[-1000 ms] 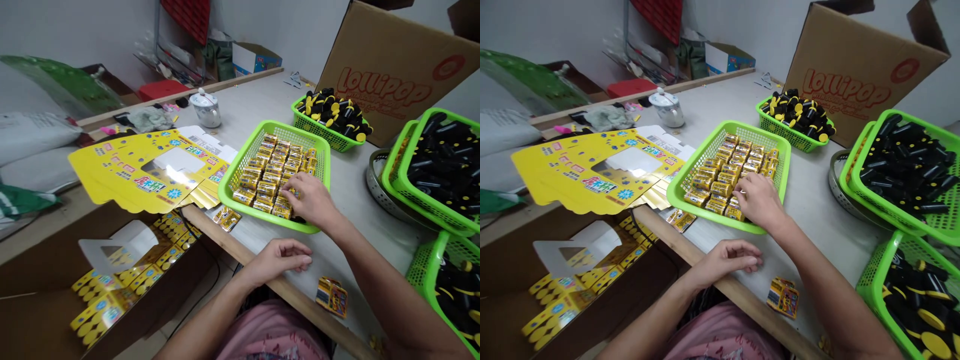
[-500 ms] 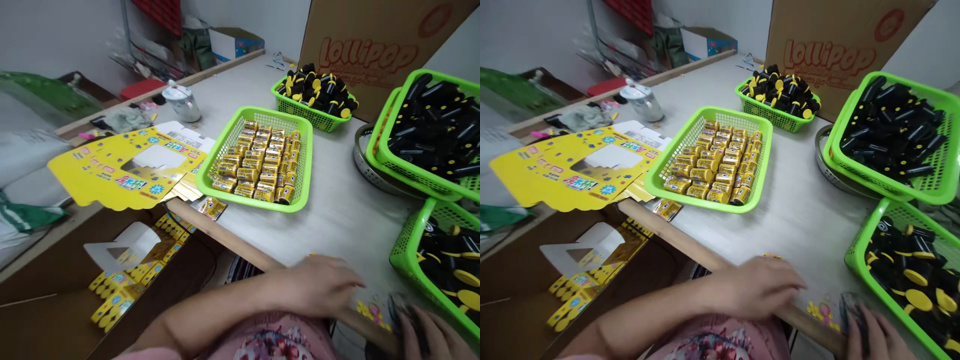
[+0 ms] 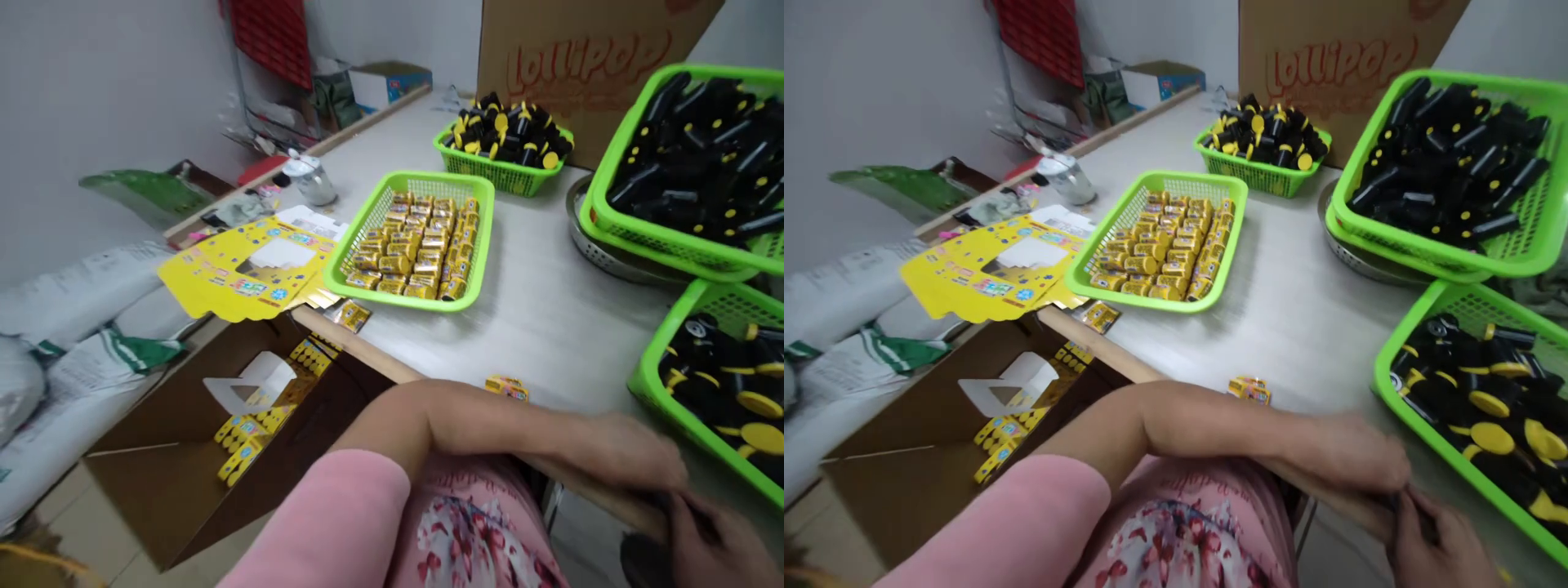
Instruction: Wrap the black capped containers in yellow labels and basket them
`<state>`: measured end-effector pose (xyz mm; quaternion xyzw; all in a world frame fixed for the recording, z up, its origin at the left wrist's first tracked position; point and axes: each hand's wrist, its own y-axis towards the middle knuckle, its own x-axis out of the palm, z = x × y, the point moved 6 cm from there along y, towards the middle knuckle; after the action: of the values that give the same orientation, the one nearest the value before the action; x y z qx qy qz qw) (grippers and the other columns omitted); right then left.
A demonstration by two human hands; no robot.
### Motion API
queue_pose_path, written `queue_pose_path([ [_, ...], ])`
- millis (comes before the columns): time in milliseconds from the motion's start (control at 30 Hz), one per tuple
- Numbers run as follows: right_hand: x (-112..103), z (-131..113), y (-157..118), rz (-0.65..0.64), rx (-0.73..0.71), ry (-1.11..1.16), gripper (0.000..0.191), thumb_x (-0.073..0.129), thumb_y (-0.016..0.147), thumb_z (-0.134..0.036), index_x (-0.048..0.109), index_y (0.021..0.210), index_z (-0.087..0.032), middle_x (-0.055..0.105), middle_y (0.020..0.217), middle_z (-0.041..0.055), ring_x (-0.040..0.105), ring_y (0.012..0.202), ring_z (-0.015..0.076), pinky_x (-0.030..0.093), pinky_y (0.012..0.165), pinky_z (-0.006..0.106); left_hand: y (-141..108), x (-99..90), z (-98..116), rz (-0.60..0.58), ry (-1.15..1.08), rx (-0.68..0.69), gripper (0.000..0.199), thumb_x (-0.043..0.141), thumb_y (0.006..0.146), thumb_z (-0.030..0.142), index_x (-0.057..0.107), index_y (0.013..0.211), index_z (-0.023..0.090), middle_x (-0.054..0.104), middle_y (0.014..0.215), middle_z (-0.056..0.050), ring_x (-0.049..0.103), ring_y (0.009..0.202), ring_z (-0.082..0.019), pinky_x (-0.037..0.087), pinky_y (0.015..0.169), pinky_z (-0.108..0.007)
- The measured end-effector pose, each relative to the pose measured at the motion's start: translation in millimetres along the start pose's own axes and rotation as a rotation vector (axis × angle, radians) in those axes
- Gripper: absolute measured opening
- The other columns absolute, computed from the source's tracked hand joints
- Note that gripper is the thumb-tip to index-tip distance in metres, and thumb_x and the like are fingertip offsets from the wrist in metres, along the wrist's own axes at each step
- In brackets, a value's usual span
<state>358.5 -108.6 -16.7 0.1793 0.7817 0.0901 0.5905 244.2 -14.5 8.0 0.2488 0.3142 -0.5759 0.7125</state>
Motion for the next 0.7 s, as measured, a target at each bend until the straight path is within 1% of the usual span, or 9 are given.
queue_pose_path([
  [33,-7.2,-6.8,-0.8,0.034,0.031,-0.088,0.020,0.062,0.085,-0.041,0.069,0.074,-0.026,0.065,0.063,0.0067,0.058,0.053,0.0284,0.041,0.046,0.038,-6.6,-5.1,-0.2,0.019,-0.028,-0.001,0.034,0.065,0.083,0.007,0.068,0.055,0.025,0.078,0.089,-0.007,0.070,0.081,-0.017,0.049,0.061,-0.030],
  [100,-21.4,-28.4,-0.3,0.089,0.018,-0.182,0.021,0.065,0.086,-0.042,0.070,0.079,-0.023,0.062,0.062,0.0060,0.058,0.055,0.0271,0.041,0.048,0.038,-31.1,-20.9,-1.0,0.156,-0.054,0.039,0.018,0.070,0.082,0.013,0.071,0.067,0.023,0.077,0.097,-0.011,0.068,0.090,-0.023,0.051,0.072,-0.032],
  [167,-33.9,-60.1,3.2,0.176,-0.066,-0.137,0.021,0.070,0.084,-0.037,0.072,0.097,-0.021,0.068,0.075,0.0081,0.064,0.069,0.0277,0.049,0.061,0.039,-70.0,-38.2,-17.4,0.320,-0.133,-0.085,0.002,0.072,0.083,0.021,0.072,0.081,0.020,0.076,0.096,-0.011,0.067,0.088,-0.023,0.051,0.077,-0.033],
  [233,-36.8,-99.2,10.1,0.225,-0.191,-0.029,0.032,0.069,0.087,-0.027,0.067,0.118,-0.022,0.071,0.097,0.0109,0.067,0.088,0.0284,0.052,0.080,0.042,-116.8,-53.3,-41.2,0.472,-0.264,-0.271,0.011,0.065,0.089,0.027,0.071,0.093,0.019,0.073,0.088,-0.007,0.066,0.081,-0.020,0.050,0.076,-0.032],
  [333,-10.9,-161.2,25.8,0.015,-0.415,0.183,0.031,0.061,0.092,-0.018,0.065,0.122,-0.024,0.071,0.106,0.0098,0.065,0.097,0.0250,0.050,0.088,0.040,-178.5,-66.4,-65.7,0.676,-0.529,-0.426,0.020,0.058,0.090,0.029,0.068,0.100,0.015,0.065,0.070,0.000,0.060,0.064,-0.014,0.048,0.064,-0.027],
  [400,11.3,-188.4,35.0,-0.119,-0.480,0.216,0.024,0.056,0.095,-0.019,0.068,0.117,-0.022,0.070,0.106,0.0107,0.064,0.098,0.0244,0.049,0.087,0.039,-203.3,-68.8,-66.9,0.728,-0.551,-0.427,0.018,0.058,0.087,0.024,0.069,0.097,0.014,0.068,0.076,-0.002,0.063,0.069,-0.014,0.049,0.066,-0.027],
  [467,28.0,-198.0,41.1,-0.185,-0.480,0.189,0.023,0.054,0.098,-0.023,0.069,0.115,-0.020,0.070,0.108,0.0121,0.063,0.099,0.0249,0.048,0.086,0.040,-220.6,-69.2,-63.0,0.780,-0.487,-0.427,0.017,0.056,0.086,0.021,0.071,0.092,0.015,0.072,0.086,-0.005,0.066,0.078,-0.016,0.050,0.073,-0.028],
  [567,37.2,-185.5,42.5,-0.185,-0.413,0.129,0.026,0.054,0.098,-0.026,0.066,0.120,-0.020,0.068,0.114,0.0129,0.062,0.103,0.0260,0.049,0.089,0.042,-240.5,-67.2,-60.5,0.867,-0.323,-0.485,0.020,0.054,0.090,0.024,0.072,0.096,0.015,0.073,0.094,-0.007,0.067,0.084,-0.018,0.052,0.076,-0.031],
  [700,28.1,-156.4,36.8,-0.120,-0.321,0.119,0.020,0.055,0.097,-0.025,0.069,0.110,-0.020,0.072,0.101,0.0104,0.065,0.093,0.0242,0.052,0.085,0.041,-237.0,-52.7,-61.9,0.731,-0.032,-0.470,0.033,0.062,0.090,0.035,0.069,0.115,0.014,0.073,0.107,-0.011,0.066,0.096,-0.024,0.051,0.090,-0.040],
])
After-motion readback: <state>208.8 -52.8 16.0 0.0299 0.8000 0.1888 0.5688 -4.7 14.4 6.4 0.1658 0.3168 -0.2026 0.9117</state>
